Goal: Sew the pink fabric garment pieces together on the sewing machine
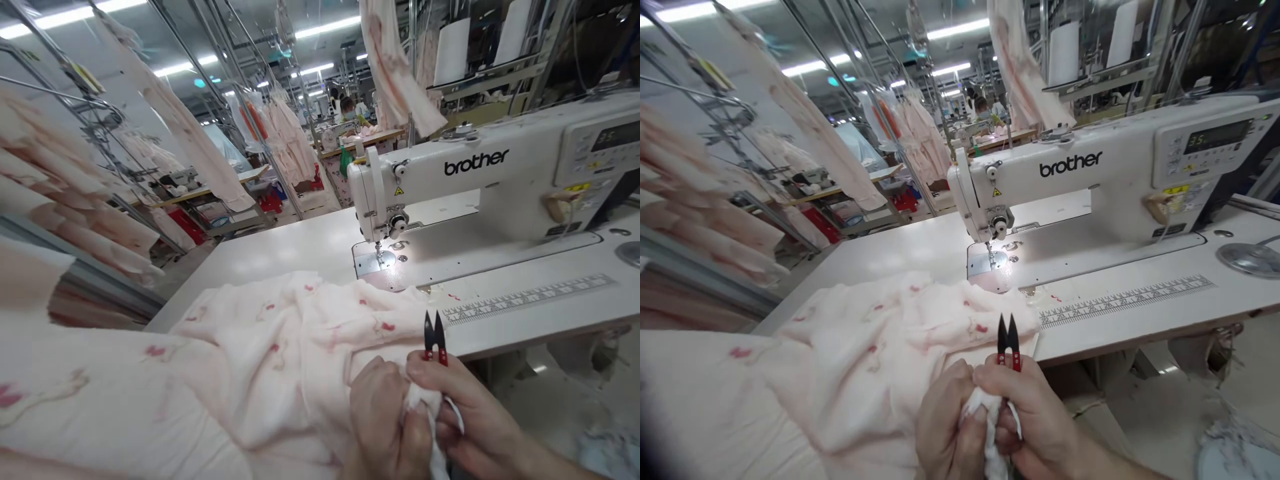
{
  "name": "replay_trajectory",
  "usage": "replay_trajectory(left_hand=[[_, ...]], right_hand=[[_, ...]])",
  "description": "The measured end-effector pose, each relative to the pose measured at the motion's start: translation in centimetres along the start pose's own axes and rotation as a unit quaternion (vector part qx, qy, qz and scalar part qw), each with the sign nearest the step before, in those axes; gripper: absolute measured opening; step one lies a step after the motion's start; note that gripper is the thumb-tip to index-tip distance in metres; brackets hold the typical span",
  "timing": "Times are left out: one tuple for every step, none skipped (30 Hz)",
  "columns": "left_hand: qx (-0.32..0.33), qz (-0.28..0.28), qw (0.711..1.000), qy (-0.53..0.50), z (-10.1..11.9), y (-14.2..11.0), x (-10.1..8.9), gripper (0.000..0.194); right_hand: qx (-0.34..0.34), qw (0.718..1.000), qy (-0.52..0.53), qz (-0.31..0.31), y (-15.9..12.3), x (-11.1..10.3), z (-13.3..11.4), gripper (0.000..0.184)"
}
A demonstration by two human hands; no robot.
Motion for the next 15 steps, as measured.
replay_trajectory(left_hand=[[0.002,0.016,1.000,0.004,-0.2,-0.1,0.0,0.012],[0.005,0.029,1.000,0.006,-0.3,-0.2,0.0,0.013],[0.005,0.039,0.999,0.007,-0.5,-0.3,0.0,0.013],[0.001,0.041,0.999,0.011,-0.6,-0.4,0.1,0.012],[-0.009,0.039,0.999,0.018,-0.8,-0.5,0.2,0.012],[-0.021,0.032,0.999,0.023,-0.9,-0.6,0.4,0.012],[-0.033,0.020,0.999,0.021,-1.0,-0.7,0.6,0.015],[-0.041,0.010,0.999,0.010,-1.1,-0.8,0.7,0.019],[-0.047,0.001,0.999,-0.005,-1.1,-0.9,0.9,0.022],[-0.047,-0.006,0.999,-0.023,-1.1,-1.1,1.0,0.023],[-0.044,-0.013,0.998,-0.034,-1.0,-1.2,1.0,0.024],[-0.036,-0.017,0.999,-0.034,-1.0,-1.4,1.0,0.025],[-0.025,-0.018,0.999,-0.023,-1.0,-1.5,0.9,0.026],[-0.014,-0.020,1.000,-0.007,-1.1,-1.6,0.7,0.027],[-0.003,-0.023,1.000,0.009,-1.2,-1.6,0.6,0.029]], right_hand=[[0.004,0.999,0.032,0.020,0.3,-0.3,0.4,0.047],[0.009,0.998,0.055,0.036,0.6,-0.6,0.6,0.050],[0.010,0.997,0.065,0.046,0.8,-0.9,0.7,0.051],[0.001,0.997,0.062,0.050,1.0,-1.1,0.5,0.051],[-0.018,0.998,0.044,0.047,1.1,-1.2,0.2,0.049],[-0.045,0.998,0.014,0.040,1.0,-1.2,-0.4,0.047],[-0.073,0.997,-0.026,0.031,0.9,-1.2,-1.0,0.045],[-0.093,0.993,-0.075,0.020,0.7,-1.2,-1.6,0.044],[-0.103,0.986,-0.128,0.007,0.4,-1.2,-2.2,0.043],[-0.107,0.977,-0.183,-0.007,0.1,-1.2,-2.6,0.042],[-0.107,0.965,-0.237,-0.021,-0.3,-1.2,-3.1,0.040],[-0.110,0.950,-0.290,-0.031,-0.8,-1.2,-3.6,0.037],[-0.119,0.932,-0.340,-0.033,-1.4,-1.2,-4.2,0.035],[-0.130,0.911,-0.390,-0.031,-2.0,-1.2,-4.8,0.033],[-0.142,0.887,-0.439,-0.024,-2.7,-1.1,-5.4,0.032]])
Point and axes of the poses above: each hand's wrist, its own y-axis towards the middle knuckle, its own x-axis out of the palm, z = x × y, the point moved 5 cm from there along y, towards the middle knuckle, and after that the axes turned 9 degrees about y, right-handed, at the moved point
